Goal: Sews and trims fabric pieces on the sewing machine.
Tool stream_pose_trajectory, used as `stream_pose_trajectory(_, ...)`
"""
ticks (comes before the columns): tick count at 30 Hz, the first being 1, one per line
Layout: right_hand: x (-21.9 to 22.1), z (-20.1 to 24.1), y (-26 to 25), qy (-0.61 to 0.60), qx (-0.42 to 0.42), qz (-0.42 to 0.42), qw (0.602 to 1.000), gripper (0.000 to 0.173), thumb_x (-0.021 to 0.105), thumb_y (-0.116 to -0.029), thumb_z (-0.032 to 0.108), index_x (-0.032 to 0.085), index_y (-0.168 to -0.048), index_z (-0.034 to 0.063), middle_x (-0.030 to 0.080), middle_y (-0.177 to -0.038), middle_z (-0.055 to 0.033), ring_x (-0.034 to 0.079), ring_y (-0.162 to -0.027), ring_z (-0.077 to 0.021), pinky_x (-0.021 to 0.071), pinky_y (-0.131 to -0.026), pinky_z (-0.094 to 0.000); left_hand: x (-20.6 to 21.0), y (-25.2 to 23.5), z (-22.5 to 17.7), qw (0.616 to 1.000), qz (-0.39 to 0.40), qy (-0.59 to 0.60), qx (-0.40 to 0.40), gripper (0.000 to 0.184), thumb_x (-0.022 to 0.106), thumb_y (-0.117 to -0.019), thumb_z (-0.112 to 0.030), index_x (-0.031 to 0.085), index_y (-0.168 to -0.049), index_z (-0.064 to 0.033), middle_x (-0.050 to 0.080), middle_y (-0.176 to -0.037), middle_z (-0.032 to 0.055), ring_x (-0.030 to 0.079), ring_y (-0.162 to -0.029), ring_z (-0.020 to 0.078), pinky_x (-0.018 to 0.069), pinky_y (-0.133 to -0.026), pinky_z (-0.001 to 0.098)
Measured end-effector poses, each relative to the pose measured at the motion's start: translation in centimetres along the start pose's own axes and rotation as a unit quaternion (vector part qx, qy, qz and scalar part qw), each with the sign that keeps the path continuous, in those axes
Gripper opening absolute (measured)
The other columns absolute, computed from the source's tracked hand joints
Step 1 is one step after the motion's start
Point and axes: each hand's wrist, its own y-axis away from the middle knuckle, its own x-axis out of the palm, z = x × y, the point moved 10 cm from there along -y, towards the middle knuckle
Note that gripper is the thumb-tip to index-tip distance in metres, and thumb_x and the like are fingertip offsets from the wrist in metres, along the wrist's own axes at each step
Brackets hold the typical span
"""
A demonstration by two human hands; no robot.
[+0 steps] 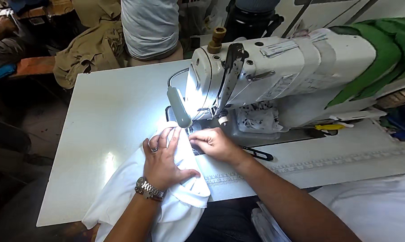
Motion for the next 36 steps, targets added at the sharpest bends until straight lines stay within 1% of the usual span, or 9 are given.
stream_pose_trajectory(5, 0.2, -0.6, 0.5, 0.077, 0.085, -0.109, 0.987, 0.018, 0.059, -0.0940, 0.000, 0.077, -0.098, -0.0006, 0.075, -0.086, -0.0142, 0.073, -0.080, -0.0219, 0.0587, -0.077, -0.0363, 0.2, 0.0, -0.1, 1.000, 0.023, -0.008, -0.005, 0.131, 0.061, -0.0534, -0.096, 0.035, -0.161, -0.0257, 0.041, -0.160, 0.0051, 0.043, -0.138, 0.0296, 0.0232, -0.113, 0.0630)
stream_pose_trajectory(12, 1.5, -2.9, -0.1, -0.098, 0.233, 0.067, 0.965, 0.020, 0.055, -0.1013, 0.005, 0.069, -0.088, 0.0017, 0.060, -0.071, -0.0031, 0.054, -0.062, -0.0066, 0.0457, -0.059, -0.0251, 0.3, -0.2, -0.1, 0.999, 0.035, -0.006, -0.009, 0.134, 0.060, -0.0504, -0.098, 0.033, -0.162, -0.0288, 0.040, -0.160, 0.0028, 0.042, -0.139, 0.0300, 0.0244, -0.112, 0.0635)
stream_pose_trajectory(15, 2.2, -3.6, 1.3, -0.378, 0.373, 0.006, 0.847, 0.027, 0.041, -0.1036, 0.006, 0.058, -0.083, 0.0067, 0.061, -0.070, 0.0004, 0.047, -0.046, -0.0026, 0.0411, -0.044, -0.0168, 0.3, -0.2, -0.4, 0.999, 0.043, -0.006, 0.002, 0.135, 0.059, -0.0486, -0.099, 0.033, -0.162, -0.0302, 0.041, -0.159, 0.0012, 0.045, -0.136, 0.0290, 0.0248, -0.111, 0.0646)
stream_pose_trajectory(18, 3.2, -4.2, 2.5, -0.512, 0.454, -0.092, 0.724, 0.028, 0.037, -0.1055, 0.015, 0.057, -0.087, 0.0107, 0.067, -0.082, -0.0044, 0.053, -0.051, -0.0074, 0.0436, -0.044, -0.0205, 0.4, -0.3, -0.5, 0.998, 0.069, -0.008, -0.004, 0.136, 0.062, -0.0482, -0.098, 0.031, -0.162, -0.0313, 0.039, -0.160, 0.0007, 0.043, -0.138, 0.0290, 0.0229, -0.113, 0.0653)
stream_pose_trajectory(21, 3.7, -4.5, 3.0, -0.528, 0.465, -0.156, 0.693, 0.024, 0.039, -0.1059, 0.017, 0.058, -0.091, 0.0111, 0.067, -0.084, -0.0052, 0.059, -0.055, -0.0107, 0.0488, -0.045, -0.0227, 0.2, -0.3, -0.6, 0.998, 0.057, -0.013, -0.001, 0.135, 0.061, -0.0493, -0.097, 0.032, -0.162, -0.0302, 0.040, -0.160, 0.0012, 0.044, -0.137, 0.0288, 0.0238, -0.112, 0.0639)
stream_pose_trajectory(26, 2.6, -4.0, 2.7, -0.485, 0.433, -0.179, 0.739, 0.024, 0.037, -0.1080, 0.018, 0.059, -0.100, 0.0110, 0.065, -0.087, -0.0033, 0.050, -0.046, -0.0071, 0.0447, -0.040, -0.0208, -0.3, 0.3, -1.1, 1.000, 0.013, -0.007, 0.021, 0.134, 0.062, -0.0505, -0.096, 0.034, -0.162, -0.0260, 0.043, -0.158, 0.0063, 0.044, -0.137, 0.0325, 0.0258, -0.110, 0.0659)
stream_pose_trajectory(30, 4.8, -3.9, 2.9, -0.570, 0.480, -0.137, 0.653, 0.036, 0.030, -0.1123, 0.026, 0.055, -0.092, 0.0105, 0.052, -0.063, 0.0007, 0.046, -0.043, -0.0053, 0.0428, -0.041, -0.0195, 0.7, 0.7, -1.3, 0.997, 0.079, 0.016, 0.009, 0.127, 0.064, -0.0543, -0.094, 0.039, -0.159, -0.0283, 0.044, -0.158, 0.0080, 0.040, -0.144, 0.0347, 0.0198, -0.116, 0.0686)
stream_pose_trajectory(33, 5.4, -4.0, 2.5, -0.615, 0.472, -0.214, 0.595, 0.036, 0.032, -0.1103, 0.014, 0.053, -0.081, 0.0108, 0.041, -0.051, 0.0058, 0.040, -0.040, -0.0026, 0.0408, -0.041, -0.0164, -0.4, 0.6, -2.0, 0.998, 0.047, 0.011, 0.035, 0.121, 0.065, -0.0530, -0.092, 0.047, -0.155, -0.0288, 0.054, -0.150, 0.0110, 0.050, -0.135, 0.0384, 0.0293, -0.110, 0.0677)
stream_pose_trajectory(36, 5.6, -3.7, 1.7, -0.658, 0.409, -0.282, 0.566, 0.037, 0.029, -0.1104, 0.011, 0.052, -0.082, 0.0094, 0.043, -0.051, 0.0064, 0.040, -0.037, 0.0011, 0.0367, -0.037, -0.0123, 0.0, 0.7, -2.1, 0.998, 0.054, -0.003, 0.037, 0.121, 0.065, -0.0537, -0.092, 0.042, -0.157, -0.0334, 0.050, -0.154, 0.0106, 0.050, -0.134, 0.0374, 0.0296, -0.110, 0.0667)
